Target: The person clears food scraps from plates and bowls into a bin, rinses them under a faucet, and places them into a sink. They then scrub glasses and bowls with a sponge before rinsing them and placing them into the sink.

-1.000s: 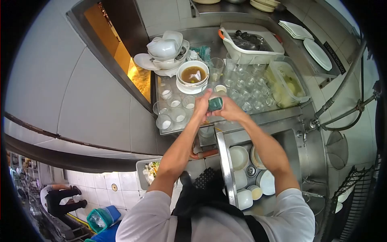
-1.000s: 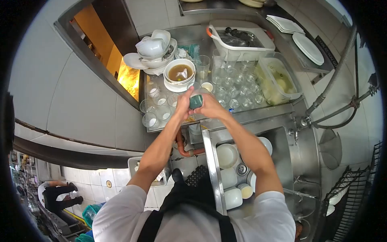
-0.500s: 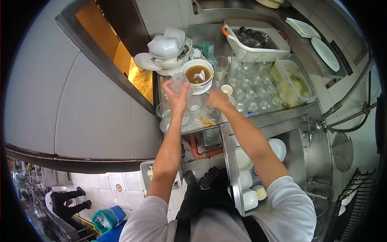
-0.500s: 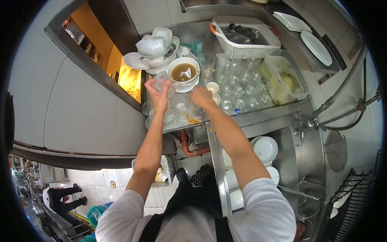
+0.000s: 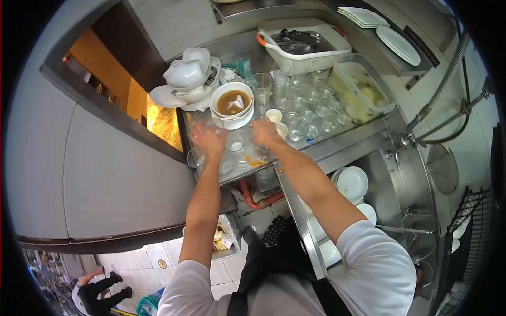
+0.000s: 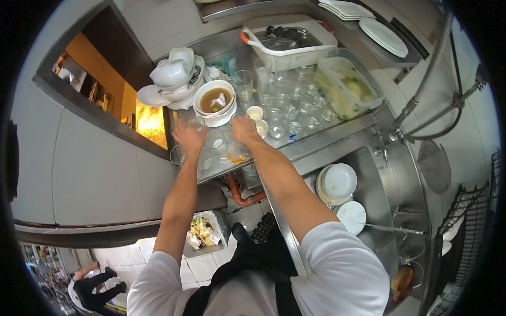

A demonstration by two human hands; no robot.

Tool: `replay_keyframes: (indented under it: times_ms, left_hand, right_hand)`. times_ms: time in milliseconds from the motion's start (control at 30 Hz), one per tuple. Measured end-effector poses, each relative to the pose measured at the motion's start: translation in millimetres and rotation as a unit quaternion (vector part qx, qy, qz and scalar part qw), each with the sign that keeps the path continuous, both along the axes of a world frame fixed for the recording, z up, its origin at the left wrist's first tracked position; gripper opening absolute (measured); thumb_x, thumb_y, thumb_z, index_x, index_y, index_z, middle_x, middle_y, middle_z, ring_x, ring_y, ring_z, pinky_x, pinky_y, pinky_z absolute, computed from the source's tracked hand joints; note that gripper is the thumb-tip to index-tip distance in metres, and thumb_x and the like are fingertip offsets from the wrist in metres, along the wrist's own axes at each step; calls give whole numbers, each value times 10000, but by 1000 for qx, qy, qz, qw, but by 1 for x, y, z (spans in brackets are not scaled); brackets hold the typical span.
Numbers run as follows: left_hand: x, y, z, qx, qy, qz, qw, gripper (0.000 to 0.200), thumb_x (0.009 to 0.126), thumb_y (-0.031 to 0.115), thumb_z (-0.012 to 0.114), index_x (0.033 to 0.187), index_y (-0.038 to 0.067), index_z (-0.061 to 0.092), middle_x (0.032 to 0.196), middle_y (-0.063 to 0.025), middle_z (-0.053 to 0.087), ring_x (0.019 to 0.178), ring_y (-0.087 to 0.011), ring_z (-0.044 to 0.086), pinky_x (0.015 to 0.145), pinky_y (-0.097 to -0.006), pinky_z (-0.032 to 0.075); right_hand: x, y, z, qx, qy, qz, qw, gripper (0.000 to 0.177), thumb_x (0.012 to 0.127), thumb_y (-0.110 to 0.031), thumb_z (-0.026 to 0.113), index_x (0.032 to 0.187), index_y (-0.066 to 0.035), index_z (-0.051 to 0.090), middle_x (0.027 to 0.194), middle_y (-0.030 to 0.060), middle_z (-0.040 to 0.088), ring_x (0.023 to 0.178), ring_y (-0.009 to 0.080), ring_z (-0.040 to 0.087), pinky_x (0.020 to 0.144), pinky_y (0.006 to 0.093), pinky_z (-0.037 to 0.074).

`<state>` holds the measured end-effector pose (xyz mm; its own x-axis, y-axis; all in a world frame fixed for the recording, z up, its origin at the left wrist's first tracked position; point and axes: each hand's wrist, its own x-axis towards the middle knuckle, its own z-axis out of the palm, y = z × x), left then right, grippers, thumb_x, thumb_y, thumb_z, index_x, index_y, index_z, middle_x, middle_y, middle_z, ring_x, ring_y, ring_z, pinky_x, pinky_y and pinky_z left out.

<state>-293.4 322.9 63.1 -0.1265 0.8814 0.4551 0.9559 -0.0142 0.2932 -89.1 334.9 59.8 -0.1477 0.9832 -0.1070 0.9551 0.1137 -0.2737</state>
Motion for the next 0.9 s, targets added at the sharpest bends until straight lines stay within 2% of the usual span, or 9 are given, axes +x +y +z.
replay_keyframes:
  times_ms: [133, 233, 367, 433, 567, 633, 733, 800, 900]
  left_hand:
    - [44, -28, 22, 170, -224, -221, 934, 335, 800, 265, 721, 1060, 57, 687, 1345, -193, 479, 1256, -377, 415, 1051, -508, 308]
    - [91, -46, 24, 144, -320, -311, 883, 333, 827, 251, 699, 1087, 46, 662, 1209, -173, 580, 1074, -360, 558, 912, -504, 425]
    - [128, -44, 2, -214, -660, -179, 697, 413, 885, 364, 660, 1164, 63, 618, 1105, -128, 641, 854, -300, 638, 756, -447, 499]
    - [139, -64, 8, -390, -715, -158, 559, 505, 902, 422, 635, 1258, 76, 547, 1129, -128, 635, 804, -280, 646, 704, -407, 511]
    - [155, -91, -10, -468, -784, -232, 335, 707, 892, 493, 637, 1419, 108, 364, 1149, -151, 626, 833, -271, 654, 668, -456, 520]
    - [164, -93, -9, -375, -754, -282, 460, 729, 882, 471, 660, 1424, 108, 337, 1150, -147, 615, 953, -279, 629, 676, -497, 517]
    - [159, -79, -3, -182, -643, -227, 709, 675, 827, 335, 746, 1353, 81, 408, 1219, -159, 554, 1175, -305, 521, 847, -480, 486]
    - [151, -56, -34, 3, -468, -183, 864, 634, 807, 255, 762, 1318, 56, 443, 1288, -174, 502, 1205, -340, 495, 938, -428, 460]
    - [137, -28, -70, -8, -339, -142, 930, 555, 795, 194, 748, 1256, 14, 498, 1374, -224, 429, 1226, -420, 462, 1039, -403, 380]
  right_hand:
    - [13, -34, 42, 50, 224, -148, 962, 362, 750, -150, 720, 1098, -73, 661, 1040, 173, 689, 1047, 357, 634, 873, 440, 515]
    - [40, -53, 57, -182, 733, -227, 615, 447, 728, -233, 787, 1113, -50, 651, 998, 138, 695, 1018, 334, 647, 859, 478, 498]
    - [70, -111, 99, -78, 533, -65, 840, 425, 758, -328, 802, 1030, -26, 678, 884, 83, 679, 841, 244, 673, 657, 431, 537]
    - [102, -98, 55, 75, 201, 244, 946, 449, 779, -378, 793, 1004, -8, 677, 855, 59, 665, 824, 206, 666, 614, 420, 534]
    - [99, -119, 81, -134, 497, -197, 834, 439, 799, -364, 768, 1030, -14, 638, 872, 127, 684, 827, 279, 670, 676, 428, 530]
    - [105, -99, 73, -79, 660, -322, 674, 464, 816, -353, 750, 1085, -11, 589, 921, 170, 684, 816, 312, 663, 729, 440, 526]
    - [129, -75, 55, 270, 388, -210, 856, 431, 854, -354, 694, 1092, -14, 577, 957, 177, 681, 834, 327, 666, 735, 457, 521]
    - [121, -79, 49, 155, 131, -159, 966, 433, 853, -323, 662, 1130, -1, 584, 1032, 197, 681, 932, 371, 663, 820, 482, 520]
    - [122, -61, 10, -13, -19, -92, 995, 397, 828, -271, 664, 1136, -27, 608, 1071, 198, 673, 1001, 379, 646, 869, 488, 512]
